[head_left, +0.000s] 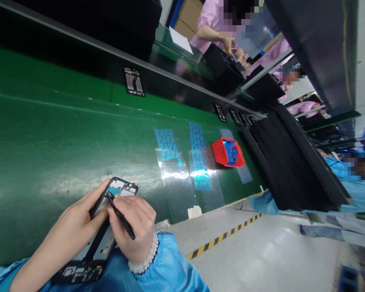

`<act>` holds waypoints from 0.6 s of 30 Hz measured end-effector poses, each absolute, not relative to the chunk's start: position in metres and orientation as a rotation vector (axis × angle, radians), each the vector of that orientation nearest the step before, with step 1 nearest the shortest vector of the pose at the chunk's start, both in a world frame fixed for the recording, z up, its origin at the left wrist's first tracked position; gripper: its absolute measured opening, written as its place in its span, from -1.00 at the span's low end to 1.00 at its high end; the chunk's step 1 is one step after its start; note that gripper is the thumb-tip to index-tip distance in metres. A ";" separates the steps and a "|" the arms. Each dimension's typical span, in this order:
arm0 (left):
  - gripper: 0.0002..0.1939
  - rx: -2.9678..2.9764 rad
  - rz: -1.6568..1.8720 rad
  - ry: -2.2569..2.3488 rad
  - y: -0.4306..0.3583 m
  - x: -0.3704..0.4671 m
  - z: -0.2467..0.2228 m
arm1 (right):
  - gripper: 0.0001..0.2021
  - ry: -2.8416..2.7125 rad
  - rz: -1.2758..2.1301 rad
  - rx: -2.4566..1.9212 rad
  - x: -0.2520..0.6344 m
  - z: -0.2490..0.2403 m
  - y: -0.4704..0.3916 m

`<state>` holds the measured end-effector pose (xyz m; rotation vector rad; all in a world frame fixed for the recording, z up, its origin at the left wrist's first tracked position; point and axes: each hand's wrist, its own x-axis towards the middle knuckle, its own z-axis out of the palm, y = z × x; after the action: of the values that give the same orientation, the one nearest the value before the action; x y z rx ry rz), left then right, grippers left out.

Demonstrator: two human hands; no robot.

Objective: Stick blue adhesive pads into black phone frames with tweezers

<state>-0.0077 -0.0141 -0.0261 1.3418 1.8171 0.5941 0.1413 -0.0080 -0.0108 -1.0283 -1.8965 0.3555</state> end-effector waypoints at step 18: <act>-0.26 1.325 0.592 1.804 -0.013 -0.006 -0.020 | -0.89 -1.930 0.246 -1.014 0.140 -0.010 -0.008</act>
<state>-0.0061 -0.0129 -0.0203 1.3247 1.8041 0.5916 0.1398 -0.0083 -0.0102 -1.0139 -1.9303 0.2458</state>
